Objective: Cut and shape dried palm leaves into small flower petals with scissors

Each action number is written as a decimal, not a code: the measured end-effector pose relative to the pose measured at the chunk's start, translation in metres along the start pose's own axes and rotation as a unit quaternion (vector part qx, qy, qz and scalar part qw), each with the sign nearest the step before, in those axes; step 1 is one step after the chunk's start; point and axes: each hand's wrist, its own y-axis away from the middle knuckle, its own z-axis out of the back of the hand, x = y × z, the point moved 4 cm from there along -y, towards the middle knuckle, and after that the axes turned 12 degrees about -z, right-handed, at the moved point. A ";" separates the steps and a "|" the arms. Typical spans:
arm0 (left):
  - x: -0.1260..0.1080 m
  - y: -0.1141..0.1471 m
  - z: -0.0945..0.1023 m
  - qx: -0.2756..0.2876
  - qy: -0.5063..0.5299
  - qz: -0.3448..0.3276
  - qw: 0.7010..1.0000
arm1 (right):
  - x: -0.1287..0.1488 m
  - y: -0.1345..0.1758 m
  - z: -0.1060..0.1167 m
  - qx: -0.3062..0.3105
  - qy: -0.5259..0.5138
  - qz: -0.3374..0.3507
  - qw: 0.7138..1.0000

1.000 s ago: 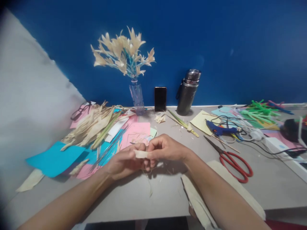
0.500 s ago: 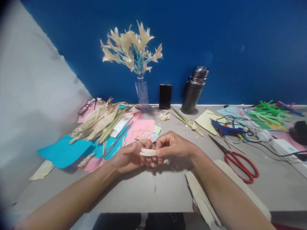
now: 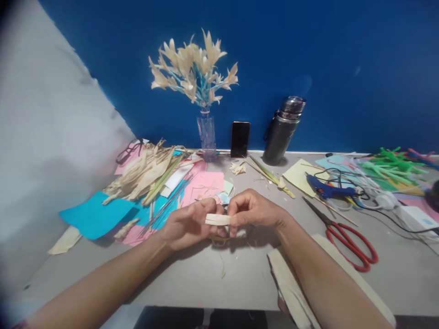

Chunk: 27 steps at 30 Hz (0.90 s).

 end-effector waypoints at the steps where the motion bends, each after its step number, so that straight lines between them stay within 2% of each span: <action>1: 0.000 0.000 0.001 -0.007 0.000 -0.002 1.000 | 0.000 -0.001 0.000 -0.009 0.004 0.000 1.000; 6: 0.004 0.000 0.002 -0.019 -0.071 -0.013 0.997 | 0.003 -0.004 -0.006 -0.042 0.035 -0.020 0.998; 10: -0.001 -0.001 0.001 -0.018 -0.043 -0.014 0.999 | 0.003 -0.004 -0.006 -0.048 0.024 -0.012 0.998; 11: -0.004 -0.002 0.002 -0.026 -0.032 -0.025 0.999 | 0.003 -0.004 -0.002 -0.073 0.005 0.007 0.997; 13: -0.012 -0.004 0.006 -0.057 -0.021 -0.056 0.997 | 0.005 -0.004 0.009 -0.161 -0.047 0.063 0.984; 15: -0.016 -0.006 0.012 -0.094 -0.041 -0.082 0.991 | 0.007 -0.002 0.020 -0.260 -0.081 0.107 0.956; 17: -0.015 -0.008 0.015 -0.115 -0.088 -0.090 0.985 | 0.008 -0.002 0.021 -0.330 -0.081 0.118 0.933; 20: -0.006 -0.008 0.013 -0.109 -0.151 -0.080 0.979 | 0.008 -0.007 0.006 -0.366 -0.053 0.104 0.923; 23: 0.001 -0.007 0.011 -0.111 -0.209 -0.077 0.969 | 0.006 -0.014 -0.012 -0.351 -0.014 0.060 0.934; 25: 0.002 -0.006 0.014 -0.135 -0.240 -0.077 0.958 | 0.005 -0.015 -0.015 -0.366 0.017 0.046 0.930; 27: 0.002 -0.007 0.018 -0.165 -0.245 -0.076 0.952 | 0.006 -0.013 -0.010 -0.399 0.112 0.029 0.909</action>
